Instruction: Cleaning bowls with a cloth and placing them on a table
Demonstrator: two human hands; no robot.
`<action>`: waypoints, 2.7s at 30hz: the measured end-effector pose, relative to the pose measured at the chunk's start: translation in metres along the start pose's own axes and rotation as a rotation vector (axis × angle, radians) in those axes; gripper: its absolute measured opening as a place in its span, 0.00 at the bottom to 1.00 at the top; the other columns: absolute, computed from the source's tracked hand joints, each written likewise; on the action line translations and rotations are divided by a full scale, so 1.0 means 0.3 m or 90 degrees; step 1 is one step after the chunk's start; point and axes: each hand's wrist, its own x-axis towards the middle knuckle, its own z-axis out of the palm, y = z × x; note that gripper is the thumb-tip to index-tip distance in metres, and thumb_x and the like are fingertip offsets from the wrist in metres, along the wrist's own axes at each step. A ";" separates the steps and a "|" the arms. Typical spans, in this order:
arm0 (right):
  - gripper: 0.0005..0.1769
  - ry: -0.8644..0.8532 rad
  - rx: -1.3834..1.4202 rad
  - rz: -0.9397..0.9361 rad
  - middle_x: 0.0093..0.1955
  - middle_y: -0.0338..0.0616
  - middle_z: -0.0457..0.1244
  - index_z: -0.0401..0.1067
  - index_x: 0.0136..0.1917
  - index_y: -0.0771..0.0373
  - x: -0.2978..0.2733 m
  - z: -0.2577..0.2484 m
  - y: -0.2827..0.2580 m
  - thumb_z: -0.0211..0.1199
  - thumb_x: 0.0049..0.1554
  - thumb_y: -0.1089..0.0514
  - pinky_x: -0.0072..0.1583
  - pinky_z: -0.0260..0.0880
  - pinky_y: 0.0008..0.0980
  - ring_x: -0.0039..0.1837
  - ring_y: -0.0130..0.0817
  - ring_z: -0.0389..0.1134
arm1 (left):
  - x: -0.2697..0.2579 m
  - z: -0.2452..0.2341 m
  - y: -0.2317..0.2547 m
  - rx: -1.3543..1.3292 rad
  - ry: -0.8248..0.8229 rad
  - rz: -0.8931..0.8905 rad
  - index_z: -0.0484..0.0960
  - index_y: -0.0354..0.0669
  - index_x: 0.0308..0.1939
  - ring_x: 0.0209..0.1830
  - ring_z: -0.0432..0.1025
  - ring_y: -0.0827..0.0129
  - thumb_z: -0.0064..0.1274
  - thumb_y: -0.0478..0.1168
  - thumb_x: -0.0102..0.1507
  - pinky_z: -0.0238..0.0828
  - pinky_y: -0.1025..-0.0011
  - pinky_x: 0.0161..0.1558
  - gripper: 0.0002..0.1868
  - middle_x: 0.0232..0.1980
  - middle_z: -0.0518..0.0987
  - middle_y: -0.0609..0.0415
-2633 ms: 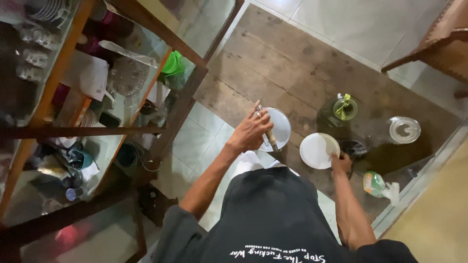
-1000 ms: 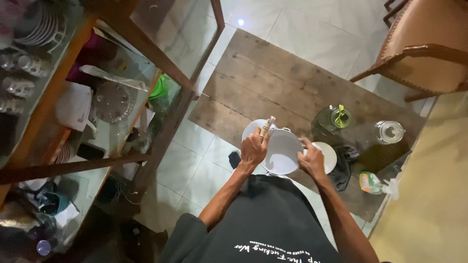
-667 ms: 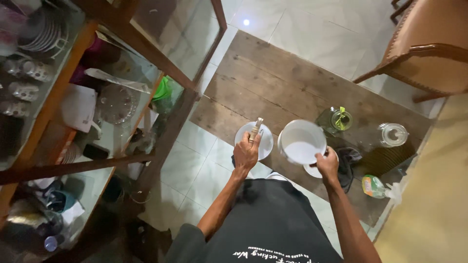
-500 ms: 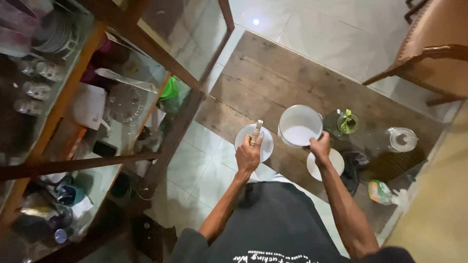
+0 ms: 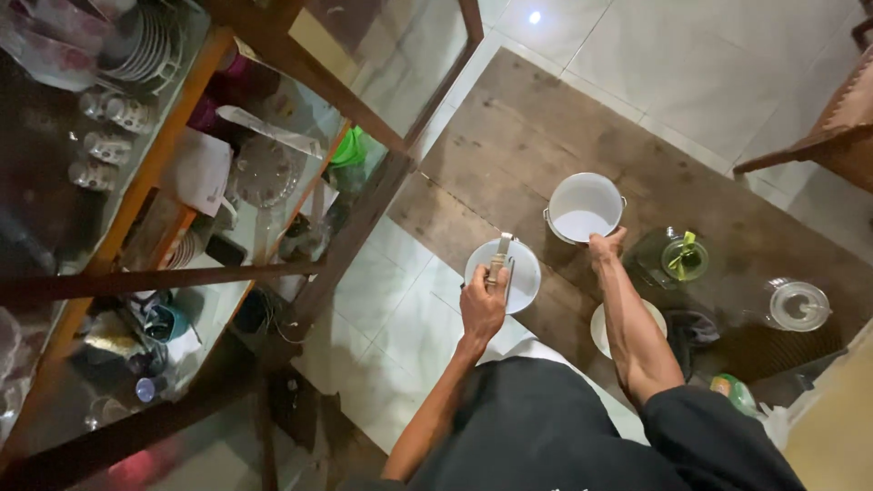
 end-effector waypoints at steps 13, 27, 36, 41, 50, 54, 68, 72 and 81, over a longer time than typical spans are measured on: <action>0.19 0.024 -0.021 -0.262 0.47 0.60 0.69 0.70 0.57 0.67 -0.480 -0.243 -0.093 0.67 0.59 0.53 0.50 0.73 0.49 0.52 0.56 0.73 | 0.036 0.028 -0.013 0.011 -0.039 0.043 0.74 0.47 0.37 0.39 0.78 0.37 0.50 0.61 0.66 0.71 0.46 0.46 0.22 0.31 0.81 0.37; 0.18 -0.130 -0.127 -0.409 0.45 0.55 0.69 0.76 0.56 0.54 -0.985 -0.297 -0.296 0.56 0.53 0.62 0.53 0.73 0.52 0.52 0.56 0.73 | 0.118 -0.126 -0.053 0.084 -0.146 0.113 0.73 0.50 0.37 0.43 0.79 0.41 0.42 0.64 0.68 0.72 0.44 0.49 0.23 0.32 0.82 0.40; 0.20 -0.038 -0.091 -0.519 0.44 0.60 0.68 0.76 0.58 0.64 -1.084 -0.317 -0.377 0.58 0.52 0.68 0.50 0.74 0.47 0.49 0.60 0.72 | 0.157 -0.201 -0.039 0.095 -0.152 0.170 0.73 0.48 0.37 0.38 0.79 0.36 0.40 0.65 0.68 0.73 0.42 0.46 0.25 0.29 0.81 0.35; 0.20 -0.045 -0.143 -0.523 0.42 0.55 0.68 0.76 0.59 0.59 -1.102 -0.359 -0.433 0.59 0.53 0.65 0.50 0.74 0.46 0.48 0.56 0.72 | 0.161 -0.199 -0.024 0.102 -0.128 0.209 0.72 0.47 0.37 0.36 0.80 0.39 0.40 0.62 0.69 0.74 0.43 0.43 0.24 0.27 0.80 0.35; 0.21 -0.055 -0.134 -0.514 0.44 0.54 0.68 0.76 0.61 0.57 -1.112 -0.419 -0.469 0.57 0.54 0.65 0.52 0.74 0.45 0.50 0.55 0.72 | 0.178 -0.177 -0.029 0.083 -0.047 0.188 0.73 0.46 0.36 0.35 0.79 0.37 0.41 0.60 0.70 0.74 0.41 0.42 0.22 0.27 0.81 0.36; 0.20 -0.085 -0.121 -0.441 0.42 0.53 0.68 0.75 0.59 0.55 -1.009 -0.417 -0.365 0.57 0.52 0.63 0.53 0.71 0.52 0.48 0.58 0.72 | 0.185 -0.137 -0.050 0.042 -0.035 0.133 0.74 0.47 0.41 0.39 0.78 0.33 0.39 0.65 0.69 0.71 0.39 0.45 0.26 0.33 0.82 0.36; 0.20 -0.110 -0.037 -0.326 0.46 0.59 0.69 0.70 0.59 0.54 -0.993 -0.383 -0.371 0.57 0.52 0.62 0.56 0.70 0.55 0.52 0.62 0.71 | 0.227 -0.095 -0.111 0.041 0.004 0.110 0.74 0.48 0.43 0.40 0.76 0.30 0.37 0.67 0.69 0.68 0.37 0.46 0.28 0.34 0.81 0.33; 0.19 -0.123 -0.186 -0.365 0.41 0.56 0.70 0.71 0.57 0.51 -0.963 -0.442 -0.454 0.57 0.52 0.61 0.53 0.72 0.55 0.48 0.59 0.73 | 0.230 -0.103 -0.126 0.072 0.035 0.129 0.75 0.47 0.40 0.36 0.77 0.32 0.42 0.65 0.69 0.70 0.40 0.43 0.25 0.30 0.81 0.35; 0.21 -0.091 -0.172 -0.400 0.41 0.59 0.69 0.71 0.59 0.54 -0.567 -0.312 -0.482 0.55 0.51 0.61 0.54 0.70 0.61 0.48 0.65 0.72 | 0.216 -0.110 -0.100 -0.042 0.066 0.077 0.75 0.50 0.35 0.31 0.78 0.41 0.46 0.63 0.68 0.72 0.51 0.40 0.23 0.21 0.78 0.46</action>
